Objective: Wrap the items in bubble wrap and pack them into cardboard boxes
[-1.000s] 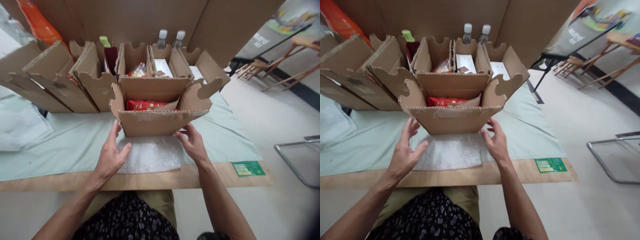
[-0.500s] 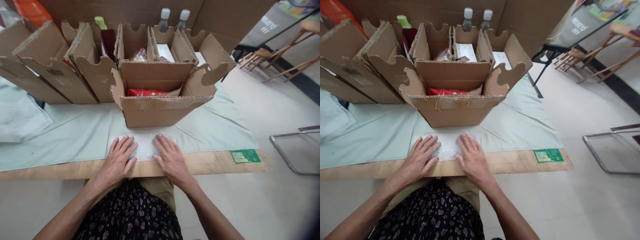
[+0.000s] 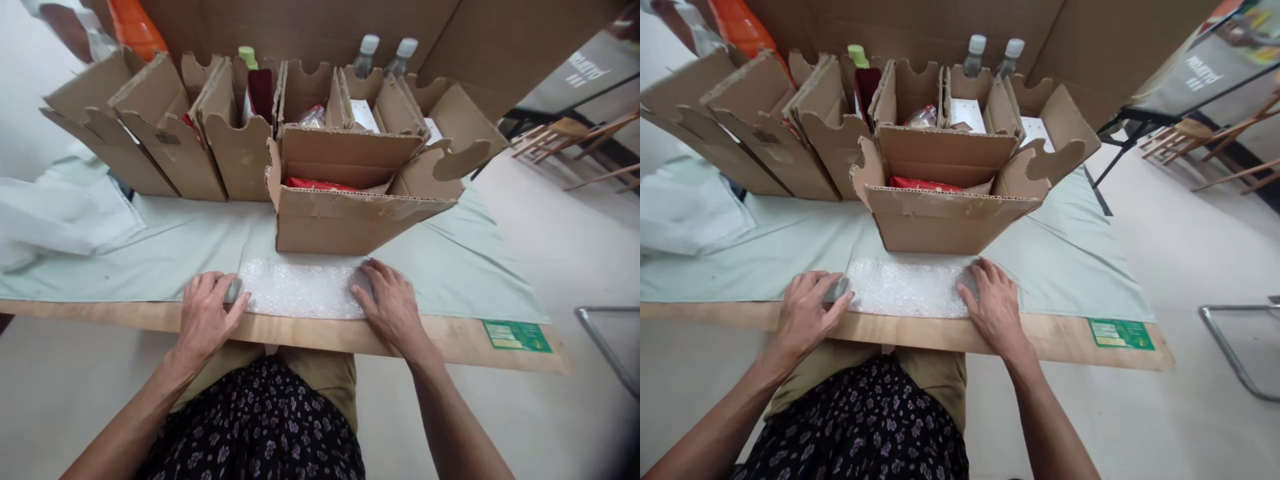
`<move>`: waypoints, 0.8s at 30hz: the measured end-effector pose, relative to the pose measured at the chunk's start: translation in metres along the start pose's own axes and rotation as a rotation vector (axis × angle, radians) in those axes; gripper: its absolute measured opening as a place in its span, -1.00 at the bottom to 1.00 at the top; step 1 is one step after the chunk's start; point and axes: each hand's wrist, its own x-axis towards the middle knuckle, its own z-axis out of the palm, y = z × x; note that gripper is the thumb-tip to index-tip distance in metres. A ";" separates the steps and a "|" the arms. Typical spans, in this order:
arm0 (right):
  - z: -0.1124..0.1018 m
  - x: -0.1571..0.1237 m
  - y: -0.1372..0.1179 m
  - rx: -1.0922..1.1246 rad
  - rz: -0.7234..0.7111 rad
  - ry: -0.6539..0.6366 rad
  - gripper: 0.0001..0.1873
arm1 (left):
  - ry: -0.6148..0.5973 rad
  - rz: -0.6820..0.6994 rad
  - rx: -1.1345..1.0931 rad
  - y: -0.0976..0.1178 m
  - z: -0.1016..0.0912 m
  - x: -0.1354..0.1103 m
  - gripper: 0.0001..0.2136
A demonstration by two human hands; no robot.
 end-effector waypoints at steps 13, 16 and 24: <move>-0.028 -0.030 -0.045 0.622 0.287 0.006 -0.80 | -0.075 -0.302 -0.401 0.004 -0.016 0.006 -0.87; -0.026 -0.039 -0.070 0.782 0.271 -0.136 -0.63 | -0.072 -0.429 -0.447 -0.012 -0.031 0.027 -0.89; 0.009 -0.036 -0.127 0.803 0.121 -0.261 -0.41 | 0.007 -0.303 -0.280 -0.058 0.006 0.096 -0.47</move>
